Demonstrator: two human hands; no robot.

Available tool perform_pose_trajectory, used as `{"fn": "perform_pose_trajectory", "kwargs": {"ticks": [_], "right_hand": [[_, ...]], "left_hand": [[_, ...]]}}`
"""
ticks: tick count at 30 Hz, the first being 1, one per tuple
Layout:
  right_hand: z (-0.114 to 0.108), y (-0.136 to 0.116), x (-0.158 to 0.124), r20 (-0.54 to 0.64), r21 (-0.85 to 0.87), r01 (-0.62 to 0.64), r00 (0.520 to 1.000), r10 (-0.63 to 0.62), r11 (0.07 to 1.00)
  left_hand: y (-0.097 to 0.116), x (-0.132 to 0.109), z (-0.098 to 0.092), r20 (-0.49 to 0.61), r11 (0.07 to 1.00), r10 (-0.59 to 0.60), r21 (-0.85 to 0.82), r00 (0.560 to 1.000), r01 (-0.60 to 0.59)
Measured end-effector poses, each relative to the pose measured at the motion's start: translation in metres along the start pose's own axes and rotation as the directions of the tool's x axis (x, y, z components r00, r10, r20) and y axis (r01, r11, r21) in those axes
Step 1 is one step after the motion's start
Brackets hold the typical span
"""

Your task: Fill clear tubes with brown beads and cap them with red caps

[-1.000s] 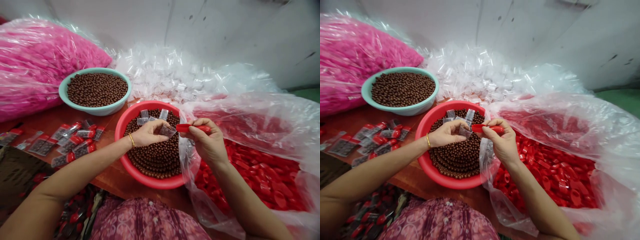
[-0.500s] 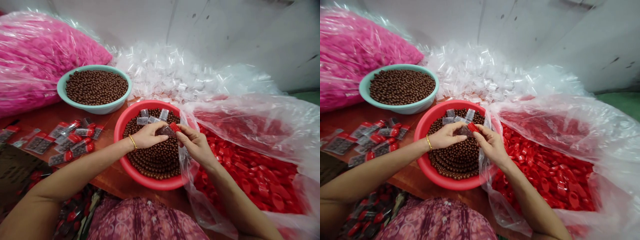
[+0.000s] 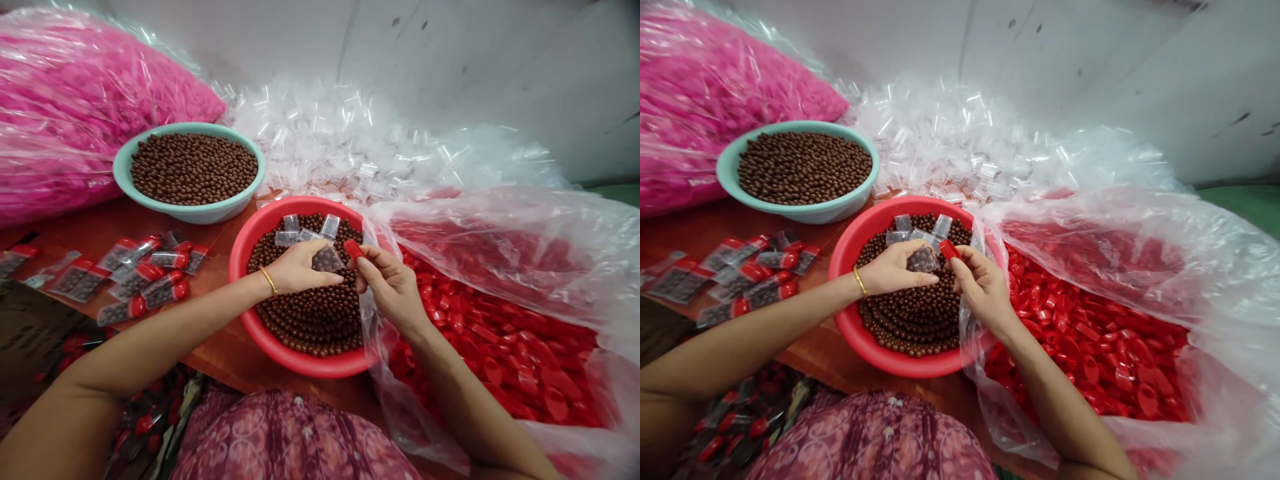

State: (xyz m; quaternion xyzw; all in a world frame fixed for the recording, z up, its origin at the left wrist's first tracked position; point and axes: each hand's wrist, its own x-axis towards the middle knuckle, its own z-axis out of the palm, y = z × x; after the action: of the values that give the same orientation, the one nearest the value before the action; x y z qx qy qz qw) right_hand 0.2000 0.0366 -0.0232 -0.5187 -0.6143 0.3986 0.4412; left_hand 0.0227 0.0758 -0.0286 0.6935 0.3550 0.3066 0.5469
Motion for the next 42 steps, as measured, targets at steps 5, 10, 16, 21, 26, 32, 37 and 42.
{"fn": "perform_pose_trajectory", "kwargs": {"ticks": [5,10,16,21,26,32,37,42], "right_hand": [[-0.001,0.004,0.007,0.052,0.170,-0.169,0.985,0.163,0.971],[0.001,0.009,0.010,0.070,0.309,-0.230,0.973,0.219,0.923],[0.002,0.005,0.015,0.079,0.133,-0.145,0.988,0.136,0.980],[0.002,-0.001,0.018,0.094,0.012,0.035,0.995,-0.036,0.999],[-0.001,-0.006,0.017,0.169,-0.036,0.116,0.980,-0.108,0.993],[0.000,-0.013,0.017,0.298,-0.095,0.183,0.943,-0.148,0.979],[0.006,-0.010,0.016,0.208,-0.049,0.154,0.968,-0.141,0.987],[-0.001,0.005,0.018,0.150,0.101,-0.095,0.986,0.079,0.990]], "left_hand": [[0.000,0.001,0.000,0.166,0.937,-0.235,-0.224,0.958,0.269],[-0.004,0.001,-0.002,0.103,0.970,-0.197,-0.122,0.975,0.209],[-0.004,0.001,-0.004,0.122,0.998,-0.018,-0.051,0.992,0.024],[-0.004,0.001,-0.005,0.097,0.998,0.004,-0.057,0.995,0.001],[-0.006,0.002,-0.004,0.118,0.991,0.010,-0.132,0.993,0.006],[-0.004,0.002,-0.002,0.144,0.966,-0.018,-0.254,0.989,0.055],[-0.002,0.002,-0.004,0.167,0.931,-0.060,-0.346,0.984,0.116],[-0.001,0.003,-0.006,0.006,0.945,-0.056,-0.322,0.998,0.055]]}}
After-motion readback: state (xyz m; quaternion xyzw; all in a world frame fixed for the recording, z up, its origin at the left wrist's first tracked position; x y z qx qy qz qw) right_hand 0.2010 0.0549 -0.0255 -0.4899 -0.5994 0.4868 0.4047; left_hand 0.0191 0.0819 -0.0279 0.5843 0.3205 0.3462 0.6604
